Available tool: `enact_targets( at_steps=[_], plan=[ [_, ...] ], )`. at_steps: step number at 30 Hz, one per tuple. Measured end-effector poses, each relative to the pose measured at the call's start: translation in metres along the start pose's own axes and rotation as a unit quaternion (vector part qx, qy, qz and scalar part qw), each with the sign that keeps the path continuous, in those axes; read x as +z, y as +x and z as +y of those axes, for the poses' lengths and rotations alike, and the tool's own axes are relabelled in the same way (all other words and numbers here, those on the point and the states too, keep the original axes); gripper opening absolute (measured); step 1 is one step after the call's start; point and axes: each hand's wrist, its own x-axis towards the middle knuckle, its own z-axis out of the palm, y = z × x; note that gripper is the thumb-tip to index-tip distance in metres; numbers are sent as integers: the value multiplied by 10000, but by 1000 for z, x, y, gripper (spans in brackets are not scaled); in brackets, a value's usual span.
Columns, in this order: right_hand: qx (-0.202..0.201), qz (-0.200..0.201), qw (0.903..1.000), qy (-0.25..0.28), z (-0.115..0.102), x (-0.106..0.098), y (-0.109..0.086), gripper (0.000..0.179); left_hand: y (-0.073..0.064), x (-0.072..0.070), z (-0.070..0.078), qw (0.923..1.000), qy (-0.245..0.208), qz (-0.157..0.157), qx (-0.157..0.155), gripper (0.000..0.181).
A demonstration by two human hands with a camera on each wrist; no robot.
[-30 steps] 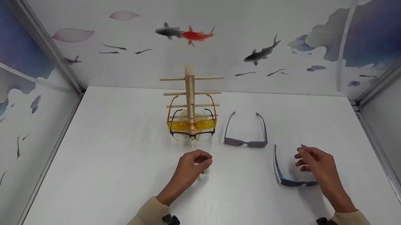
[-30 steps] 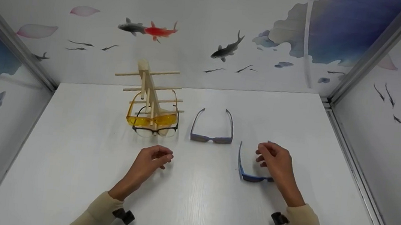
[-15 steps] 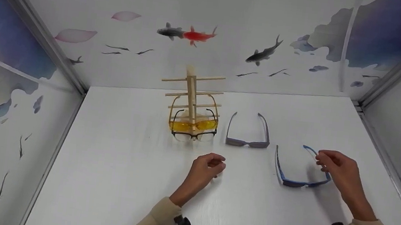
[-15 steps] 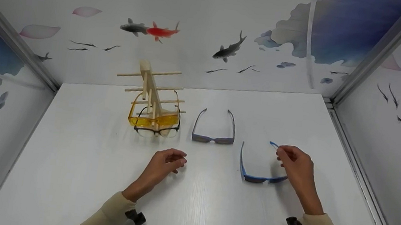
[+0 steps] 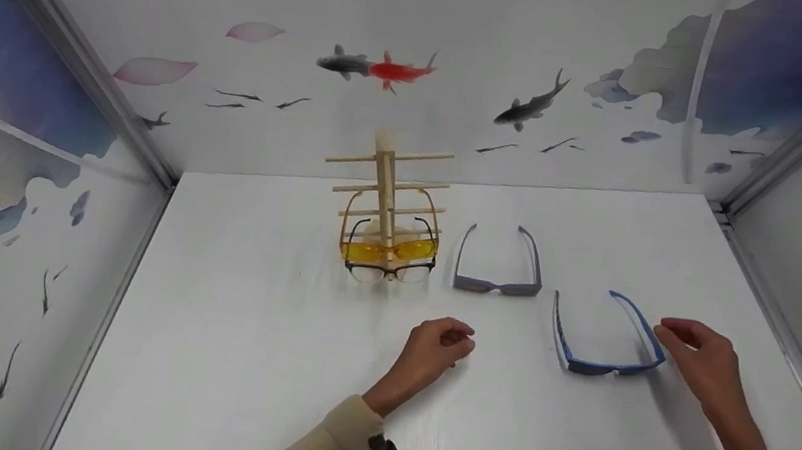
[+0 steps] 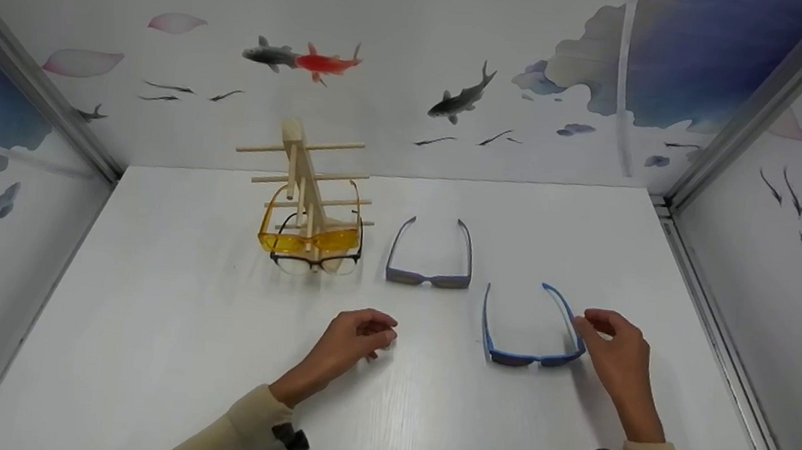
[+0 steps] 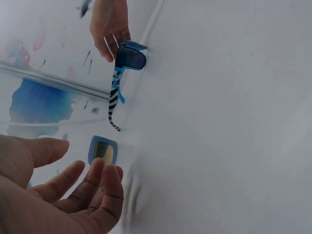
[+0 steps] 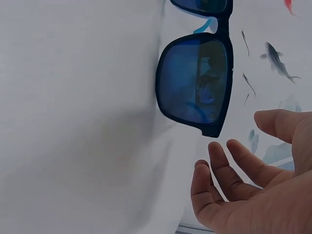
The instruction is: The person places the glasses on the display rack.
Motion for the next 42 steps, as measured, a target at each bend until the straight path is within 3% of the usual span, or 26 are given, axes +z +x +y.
enact_targets(
  at_steps=[7, 14, 25, 31, 42],
  plan=[
    [274, -151, 9993, 209, 10, 2, -2, 61, 4, 13, -3, 9998, 26, -86, 148, 26],
    [290, -204, 9990, 289, 9, 3, 0, 60, 12, 24, 1, 9997, -156, -89, 152, 26],
    [292, -326, 9981, 438, 12, 8, 2, 62, 28, 59, 13, 9987, -234, -304, 328, 28],
    [354, -280, 9975, 540, 11, 11, -3, 60, 32, 74, 17, 9987, -382, -245, 236, 27],
    [519, -167, 9967, 603, 13, 13, -9, 59, 37, 95, 19, 9991, -249, -331, 88, 24]
  ],
)
